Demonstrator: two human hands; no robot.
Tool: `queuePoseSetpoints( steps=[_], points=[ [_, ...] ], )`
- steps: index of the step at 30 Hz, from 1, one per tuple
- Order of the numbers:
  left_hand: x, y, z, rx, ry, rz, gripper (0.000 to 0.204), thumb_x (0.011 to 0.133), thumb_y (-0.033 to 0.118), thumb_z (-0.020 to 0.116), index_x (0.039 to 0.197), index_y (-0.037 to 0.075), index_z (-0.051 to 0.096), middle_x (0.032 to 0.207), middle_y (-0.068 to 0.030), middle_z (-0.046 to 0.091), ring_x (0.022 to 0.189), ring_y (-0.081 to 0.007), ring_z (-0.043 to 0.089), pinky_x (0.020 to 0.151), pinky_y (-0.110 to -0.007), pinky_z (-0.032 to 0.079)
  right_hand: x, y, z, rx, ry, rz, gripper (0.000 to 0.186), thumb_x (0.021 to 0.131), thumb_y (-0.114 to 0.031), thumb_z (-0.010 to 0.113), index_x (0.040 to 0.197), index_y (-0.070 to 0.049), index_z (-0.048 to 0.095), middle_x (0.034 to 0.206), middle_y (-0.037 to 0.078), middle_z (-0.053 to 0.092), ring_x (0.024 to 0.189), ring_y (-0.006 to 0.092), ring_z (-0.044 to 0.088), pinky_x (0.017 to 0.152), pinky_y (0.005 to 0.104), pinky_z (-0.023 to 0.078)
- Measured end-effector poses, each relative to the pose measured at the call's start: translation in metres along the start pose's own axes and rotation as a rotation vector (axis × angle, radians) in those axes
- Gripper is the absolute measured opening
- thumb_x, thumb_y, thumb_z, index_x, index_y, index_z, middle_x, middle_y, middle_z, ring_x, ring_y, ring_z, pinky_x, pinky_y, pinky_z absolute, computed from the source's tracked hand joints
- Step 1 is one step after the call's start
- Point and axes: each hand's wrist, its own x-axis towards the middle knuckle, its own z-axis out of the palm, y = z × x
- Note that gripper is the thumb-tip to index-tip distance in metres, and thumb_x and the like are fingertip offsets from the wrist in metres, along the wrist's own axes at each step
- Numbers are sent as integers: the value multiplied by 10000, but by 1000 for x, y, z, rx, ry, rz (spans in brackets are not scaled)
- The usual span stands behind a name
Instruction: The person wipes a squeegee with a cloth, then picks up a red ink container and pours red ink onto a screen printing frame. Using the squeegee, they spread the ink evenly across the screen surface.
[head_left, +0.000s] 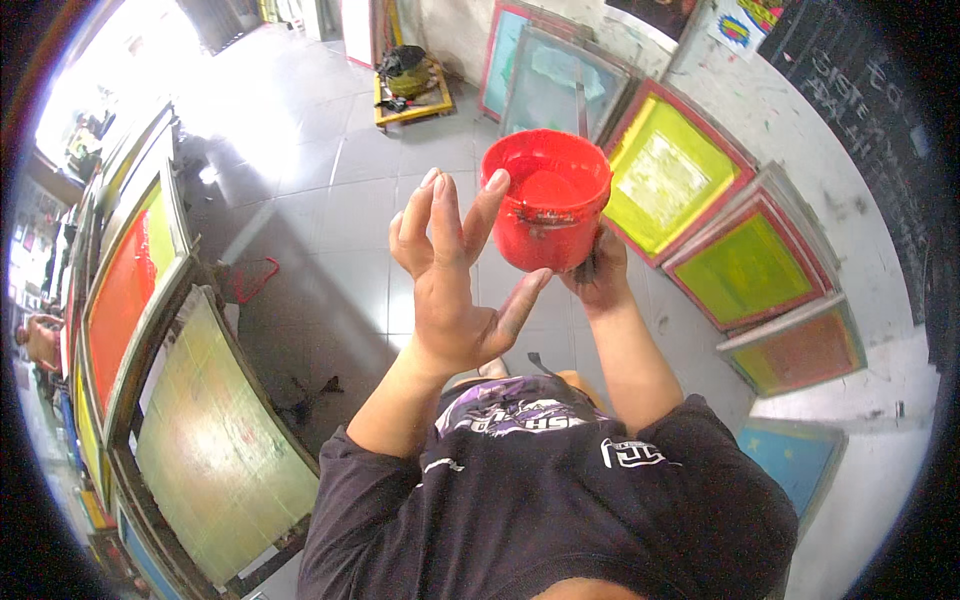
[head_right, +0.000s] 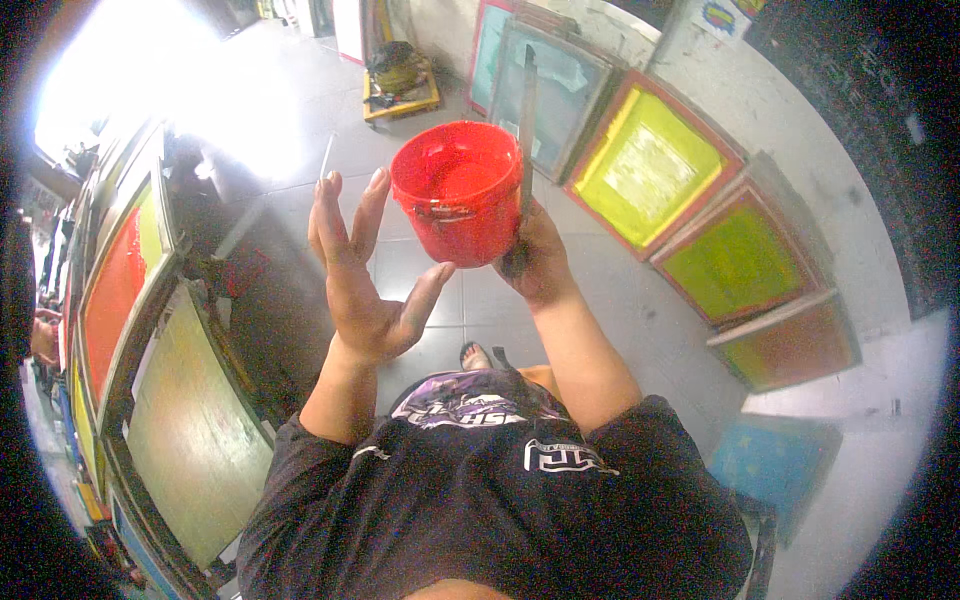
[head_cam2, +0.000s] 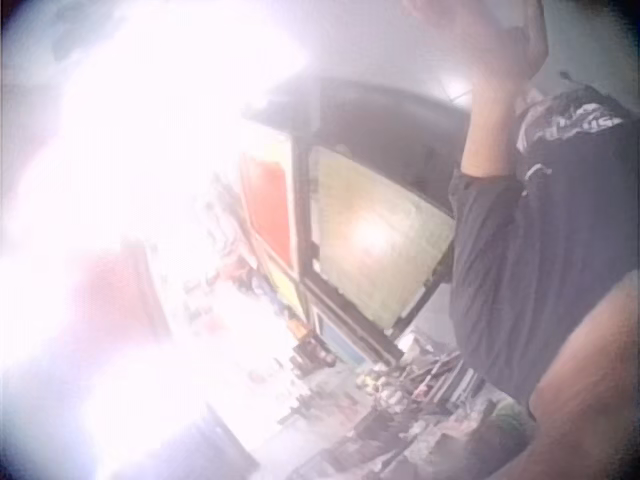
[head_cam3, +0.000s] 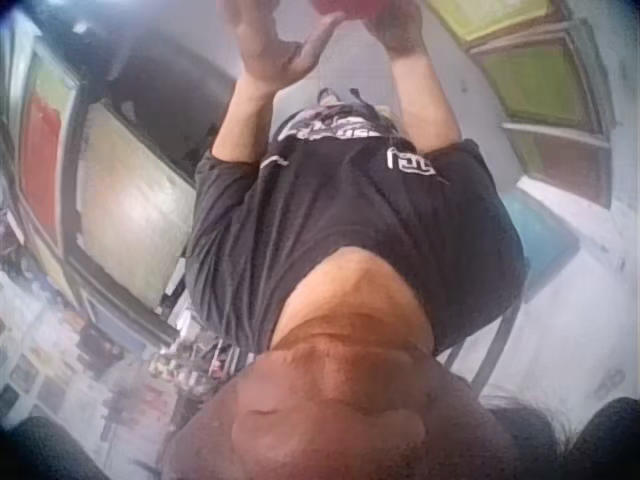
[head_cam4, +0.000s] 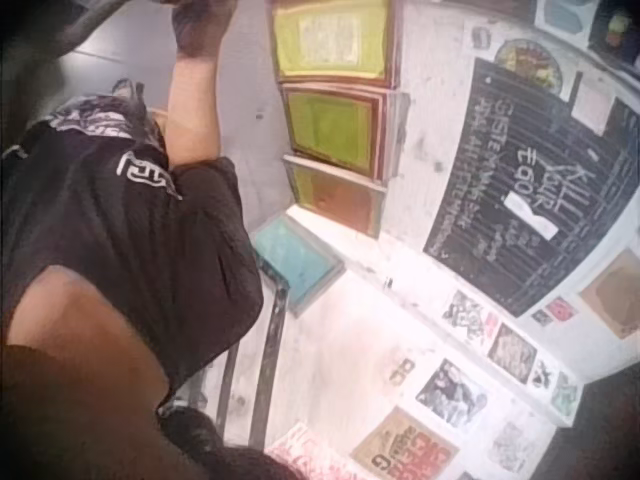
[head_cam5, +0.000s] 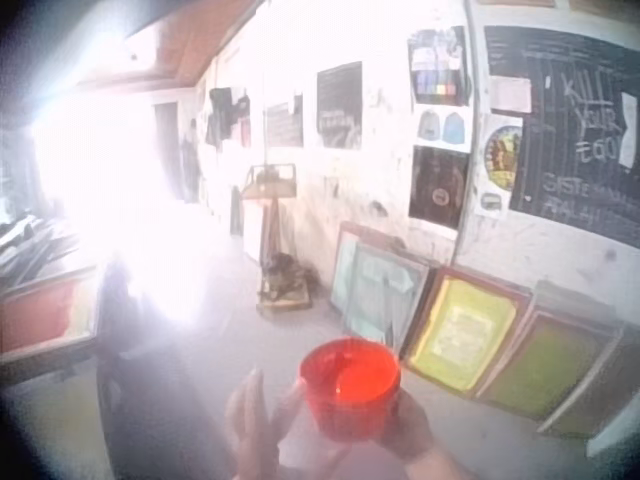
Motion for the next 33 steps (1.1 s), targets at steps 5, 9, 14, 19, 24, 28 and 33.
queuePoseSetpoints(
  steps=[5, 9, 14, 19, 24, 28, 33],
  points=[
    [45, -41, 15, 237, -33, -6, 899, 712, 313, 701, 1332, -102, 200, 1271, -77, 518, 1261, -308, 269, 997, -428, 100, 77, 8, -23, 54, 5, 85, 763, 713, -310, 726, 1302, -8, 347, 1277, 104, 466, 1168, 224, 469, 1003, 366, 377],
    [69, -59, 29, 351, -17, -106, 855, 725, 362, 674, 1324, -84, 256, 1288, -69, 502, 1278, -295, 258, 1012, -432, 43, 131, 14, -46, 112, -57, 153, 691, 738, -294, 716, 1276, -20, 381, 1245, 80, 490, 1134, 204, 494, 975, 353, 403],
    [97, -83, 58, 688, -95, -258, 719, 747, 316, 654, 1333, 25, 355, 1386, -77, 367, 1310, -266, 216, 1034, -425, 1, 192, 8, -55, 217, -104, 231, 581, 770, -232, 696, 1237, -24, 420, 1163, 58, 540, 1041, 186, 547, 902, 328, 454],
    [124, -110, 82, 941, -41, -222, 603, 791, 205, 606, 1332, 56, 384, 1327, -17, 456, 1304, -235, 241, 1035, -440, -25, 241, 5, -73, 238, -178, 299, 510, 777, -208, 691, 1188, -14, 460, 1110, 64, 564, 1016, 186, 559, 875, 311, 468],
    [144, -117, 102, 1014, 46, -194, 425, 829, 132, 565, 1240, 49, 497, 1216, 40, 560, 1262, -204, 312, 1033, -431, -9, 267, -1, -76, 327, -220, 335, 559, 762, -185, 698, 1216, -4, 428, 1164, 94, 531, 1067, 211, 533, 927, 337, 446],
    [152, -121, 111, 1026, 115, -208, 432, 833, 129, 555, 1248, 43, 473, 1139, 70, 605, 1217, -179, 364, 1024, -455, -10, 279, 2, -85, 415, -286, 380, 625, 775, -168, 674, 1289, -6, 355, 1268, 131, 463, 1157, 244, 477, 987, 369, 411],
    [158, -111, 118, 1081, 190, -220, 427, 818, 127, 581, 1228, 44, 498, 1102, 66, 622, 1152, -155, 405, 1016, -435, 24, 282, -3, -78, 445, -304, 404, 569, 777, -167, 678, 1242, -3, 394, 1215, 118, 499, 1120, 229, 500, 973, 359, 415]
  ],
)
